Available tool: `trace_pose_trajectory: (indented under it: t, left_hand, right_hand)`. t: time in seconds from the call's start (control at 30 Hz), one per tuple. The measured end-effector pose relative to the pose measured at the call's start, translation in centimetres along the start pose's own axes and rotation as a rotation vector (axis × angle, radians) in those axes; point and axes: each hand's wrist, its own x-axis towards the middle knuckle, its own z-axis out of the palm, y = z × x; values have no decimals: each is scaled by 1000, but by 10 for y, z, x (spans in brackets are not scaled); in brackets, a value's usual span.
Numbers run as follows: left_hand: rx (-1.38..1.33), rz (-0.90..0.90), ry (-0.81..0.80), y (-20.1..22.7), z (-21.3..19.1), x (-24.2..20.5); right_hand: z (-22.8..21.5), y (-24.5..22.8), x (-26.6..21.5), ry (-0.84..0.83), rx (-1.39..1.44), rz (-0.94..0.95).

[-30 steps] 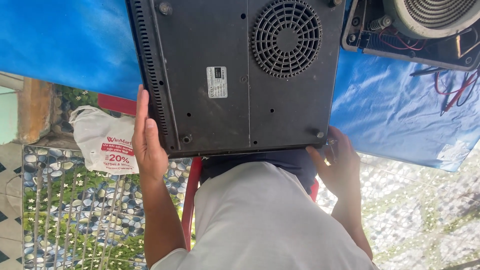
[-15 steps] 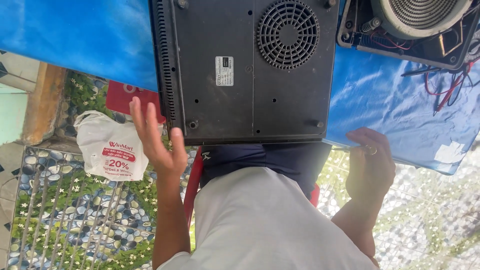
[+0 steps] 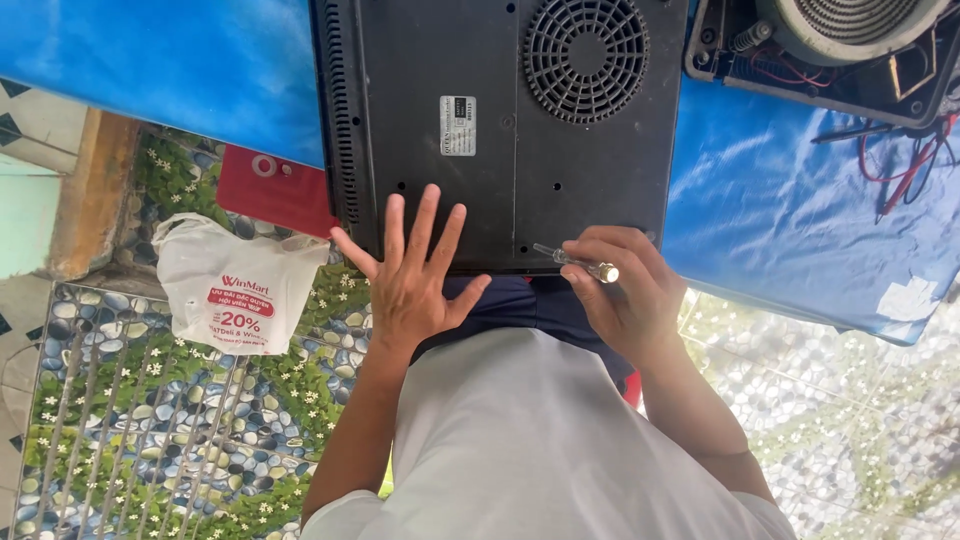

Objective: A person uses a screwdriver to remove screws from the back cover of an induction cooker, then lifts the cover to inspect the internal components.

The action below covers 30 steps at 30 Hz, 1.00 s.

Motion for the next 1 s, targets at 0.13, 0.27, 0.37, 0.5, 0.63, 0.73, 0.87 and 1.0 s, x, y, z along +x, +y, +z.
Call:
trace_pose_trajectory:
  t: [0.13, 0.27, 0.37, 0.5, 0.63, 0.73, 0.87, 1.0]
  left_hand:
    - [-5, -33, -8, 2, 1, 1]
    - [67, 59, 263, -7, 25, 0]
    - [111, 57, 376, -9, 38, 0]
    - [126, 5, 463, -8, 48, 5]
    - [156, 25, 561, -9, 44, 23]
    - [147, 8, 594, -14, 45, 31]
    - [153, 37, 595, -22, 52, 37]
    - [129, 26, 580, -22, 52, 35]
  right_hand:
    - [2, -1, -1, -50, -10, -5]
    - [4, 0, 8, -44, 48, -73]
    - [3, 1, 7, -55, 41, -93]
    - [5, 4, 7, -61, 25, -103]
    - [14, -4, 19, -44, 1, -185]
    - [19, -4, 28, -13, 14, -231]
    - [24, 0, 41, -10, -82, -272]
    - [27, -9, 51, -66, -59, -281]
